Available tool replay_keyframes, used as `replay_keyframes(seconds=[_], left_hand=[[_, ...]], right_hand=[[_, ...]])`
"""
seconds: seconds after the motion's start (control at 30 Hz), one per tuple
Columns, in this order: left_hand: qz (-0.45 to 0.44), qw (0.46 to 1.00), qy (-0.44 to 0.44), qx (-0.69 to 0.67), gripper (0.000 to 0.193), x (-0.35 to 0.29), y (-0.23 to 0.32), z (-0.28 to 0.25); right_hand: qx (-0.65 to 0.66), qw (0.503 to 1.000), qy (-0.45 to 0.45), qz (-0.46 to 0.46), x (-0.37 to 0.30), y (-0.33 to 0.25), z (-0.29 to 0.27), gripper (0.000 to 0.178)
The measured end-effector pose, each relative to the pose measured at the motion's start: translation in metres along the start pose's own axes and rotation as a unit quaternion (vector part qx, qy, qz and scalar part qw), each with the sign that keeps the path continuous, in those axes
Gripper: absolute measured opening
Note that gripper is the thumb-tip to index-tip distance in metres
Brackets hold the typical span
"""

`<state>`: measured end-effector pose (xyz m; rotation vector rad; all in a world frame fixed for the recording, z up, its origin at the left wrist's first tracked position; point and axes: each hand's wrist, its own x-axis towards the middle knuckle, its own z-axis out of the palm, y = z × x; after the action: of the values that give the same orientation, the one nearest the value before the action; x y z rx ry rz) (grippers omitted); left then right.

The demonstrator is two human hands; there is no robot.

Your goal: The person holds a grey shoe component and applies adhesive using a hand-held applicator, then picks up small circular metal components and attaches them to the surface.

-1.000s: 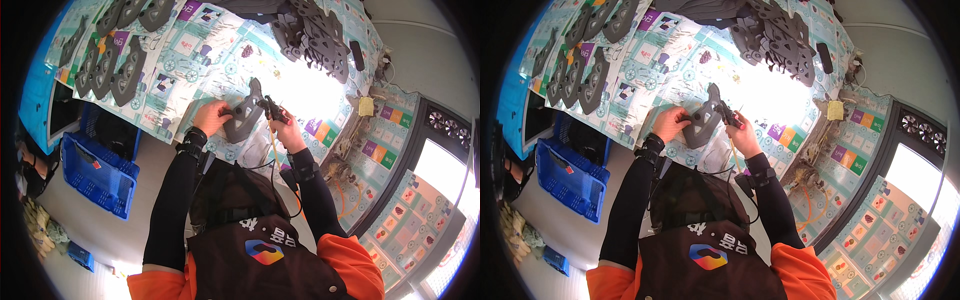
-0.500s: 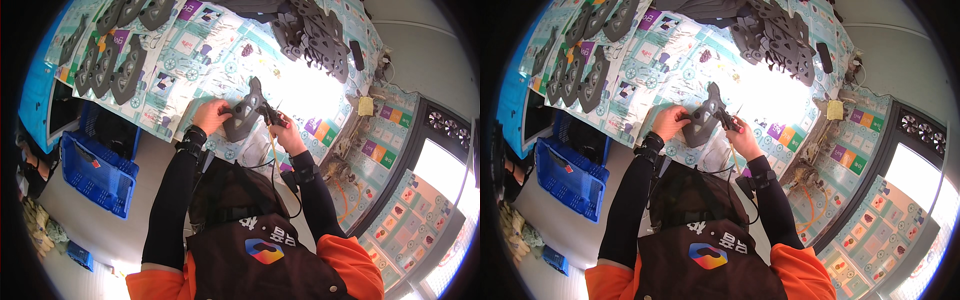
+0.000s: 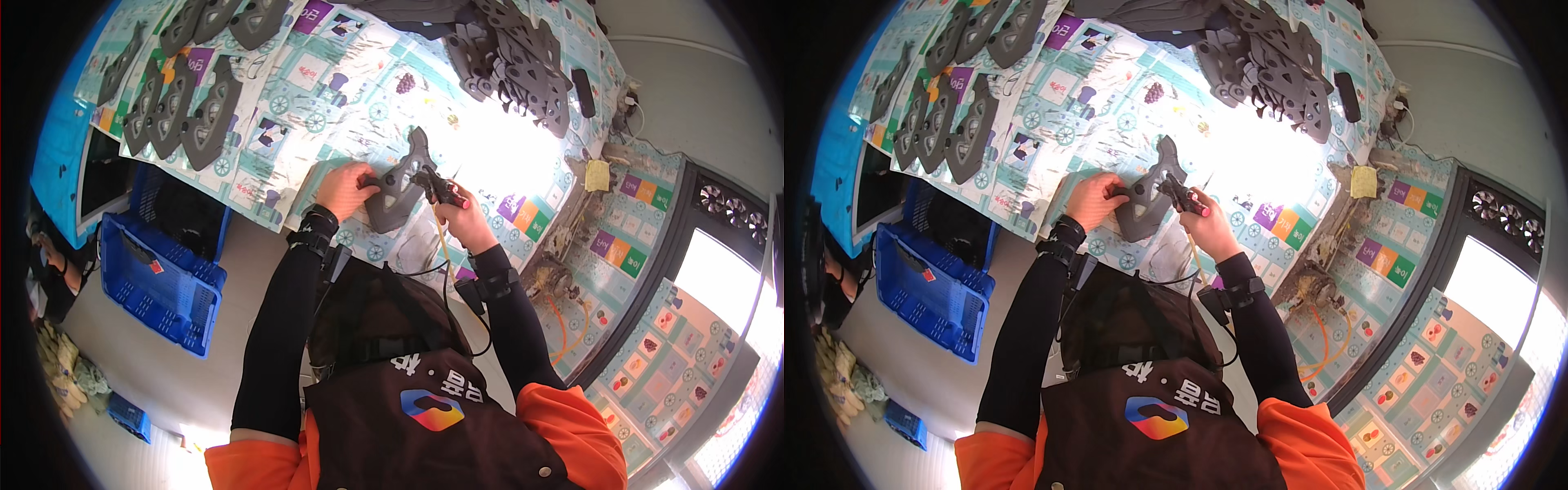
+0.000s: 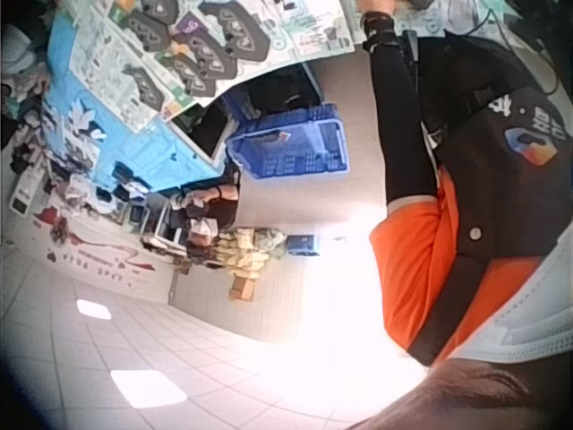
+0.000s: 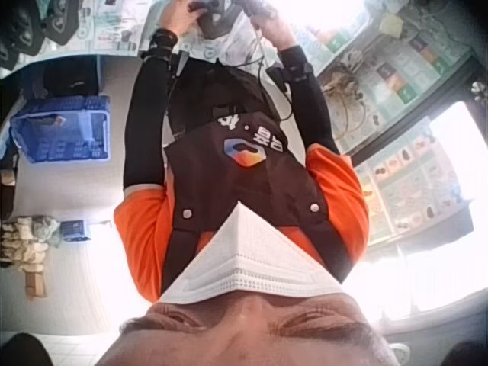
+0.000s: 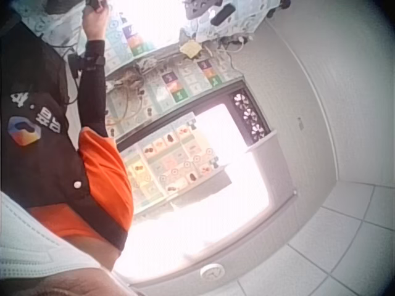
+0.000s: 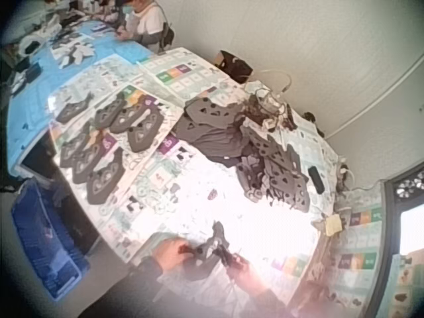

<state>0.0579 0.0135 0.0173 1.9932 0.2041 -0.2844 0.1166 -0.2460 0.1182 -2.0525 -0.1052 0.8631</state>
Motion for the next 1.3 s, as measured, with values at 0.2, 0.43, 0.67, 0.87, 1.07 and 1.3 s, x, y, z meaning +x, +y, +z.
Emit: replay_keyframes(seconds=[0.2, 0.43, 0.67, 0.87, 1.07, 1.3], left_hand=[[0.001, 1.000, -0.005, -0.007, 0.025, 0.002, 0.001, 0.000], [-0.013, 1.000, -0.014, -0.005, 0.026, 0.000, -0.002, -0.001], [-0.008, 1.000, -0.017, -0.013, 0.028, 0.002, -0.004, 0.001], [-0.011, 1.000, -0.011, -0.015, 0.028, 0.000, -0.007, 0.002], [-0.028, 0.999, -0.018, -0.011, 0.029, 0.000, -0.004, 0.000], [-0.014, 1.000, -0.014, -0.004, 0.030, 0.000, -0.003, 0.000]], right_hand=[[-0.101, 0.987, -0.020, -0.122, 0.004, 0.012, -0.002, 0.023], [0.045, 0.995, -0.040, 0.081, -0.003, 0.002, 0.005, 0.029], [0.034, 0.994, -0.062, 0.088, -0.011, 0.009, 0.009, 0.025], [0.011, 0.993, -0.061, 0.098, -0.015, 0.002, 0.012, 0.023], [-0.003, 0.992, -0.084, 0.093, -0.011, -0.008, 0.014, 0.032], [0.054, 0.995, -0.066, 0.047, -0.006, -0.003, 0.025, 0.022]])
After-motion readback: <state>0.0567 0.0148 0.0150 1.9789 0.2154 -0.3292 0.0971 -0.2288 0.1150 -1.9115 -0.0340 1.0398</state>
